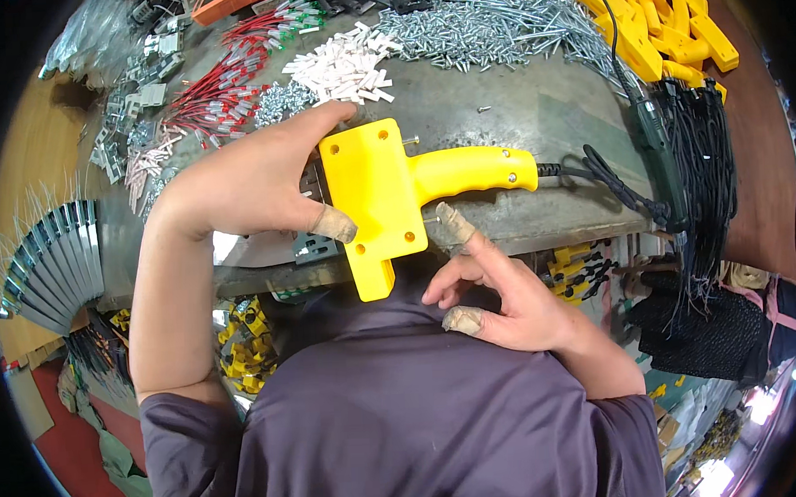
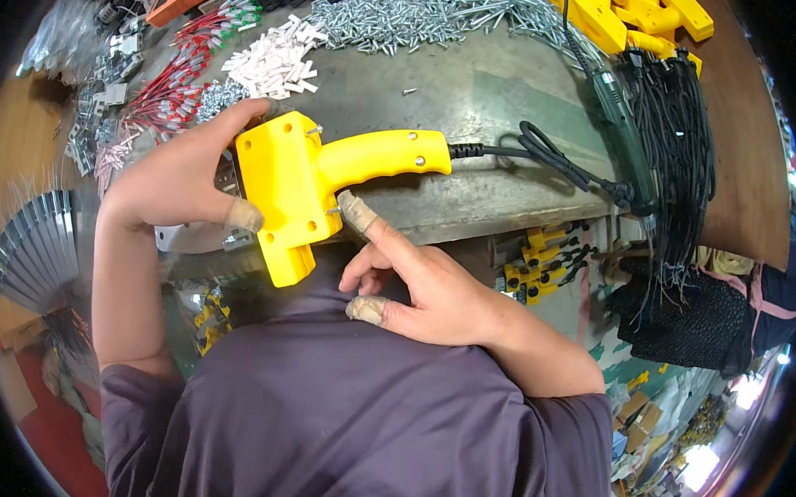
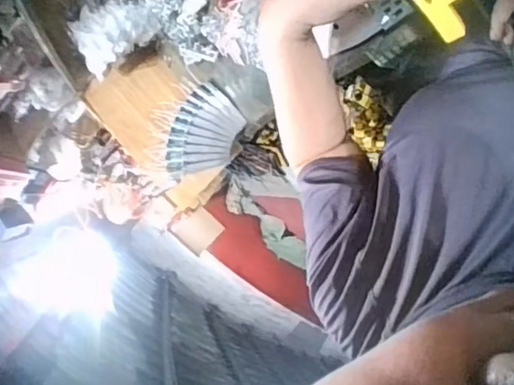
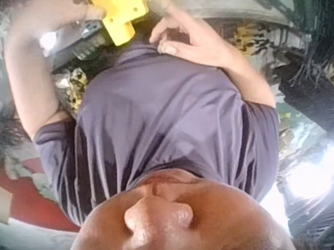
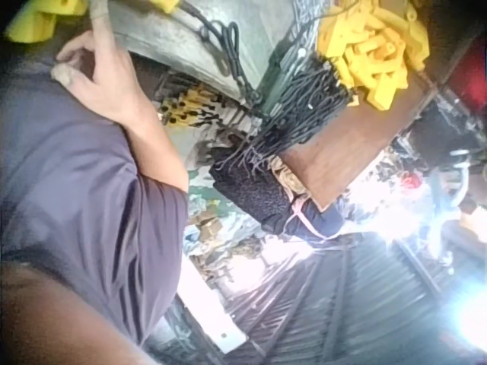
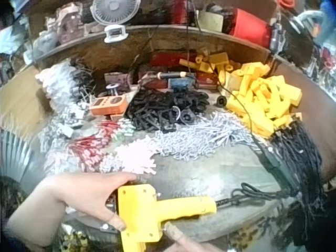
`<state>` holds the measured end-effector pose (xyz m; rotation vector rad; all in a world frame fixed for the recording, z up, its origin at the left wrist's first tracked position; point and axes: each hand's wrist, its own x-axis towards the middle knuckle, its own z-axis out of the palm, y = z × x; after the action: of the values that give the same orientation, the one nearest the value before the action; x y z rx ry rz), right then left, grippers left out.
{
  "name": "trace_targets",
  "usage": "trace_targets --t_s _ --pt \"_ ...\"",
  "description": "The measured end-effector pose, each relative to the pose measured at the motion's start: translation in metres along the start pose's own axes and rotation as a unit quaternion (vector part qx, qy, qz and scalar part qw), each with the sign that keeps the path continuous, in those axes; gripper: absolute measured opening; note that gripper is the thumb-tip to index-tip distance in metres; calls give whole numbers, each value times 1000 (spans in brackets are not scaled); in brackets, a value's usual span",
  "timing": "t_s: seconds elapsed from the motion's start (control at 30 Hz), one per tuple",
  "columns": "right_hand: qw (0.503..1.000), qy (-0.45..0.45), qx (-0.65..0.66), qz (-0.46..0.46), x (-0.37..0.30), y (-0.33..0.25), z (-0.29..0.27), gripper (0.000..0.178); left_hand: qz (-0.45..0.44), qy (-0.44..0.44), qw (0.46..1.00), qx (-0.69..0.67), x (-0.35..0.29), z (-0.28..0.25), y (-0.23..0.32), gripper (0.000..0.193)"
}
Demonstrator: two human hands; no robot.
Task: Assembling a yellow plastic electronic device by screwing components together, soldering wires, and installing internal parts.
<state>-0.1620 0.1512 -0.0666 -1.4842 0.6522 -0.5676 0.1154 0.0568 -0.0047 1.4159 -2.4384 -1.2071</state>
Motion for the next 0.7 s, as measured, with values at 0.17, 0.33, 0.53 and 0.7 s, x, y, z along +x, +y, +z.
trace_targets --t_s 0.17,0.33,0.53,0.7 --pt "1000 4 11 -13 -3 6 0 87 -86 -38 995 -44 -1 6 14 92" --pt "998 -41 -44 24 -4 -6 0 87 -79 -38 994 -58 1 10 17 93" --pt "882 197 -428 -27 -18 -31 -55 33 -66 62 995 -43 -10 21 10 89" --pt "657 413 -592 218 -78 -44 -189 50 -72 78 977 -186 -5 26 6 85"
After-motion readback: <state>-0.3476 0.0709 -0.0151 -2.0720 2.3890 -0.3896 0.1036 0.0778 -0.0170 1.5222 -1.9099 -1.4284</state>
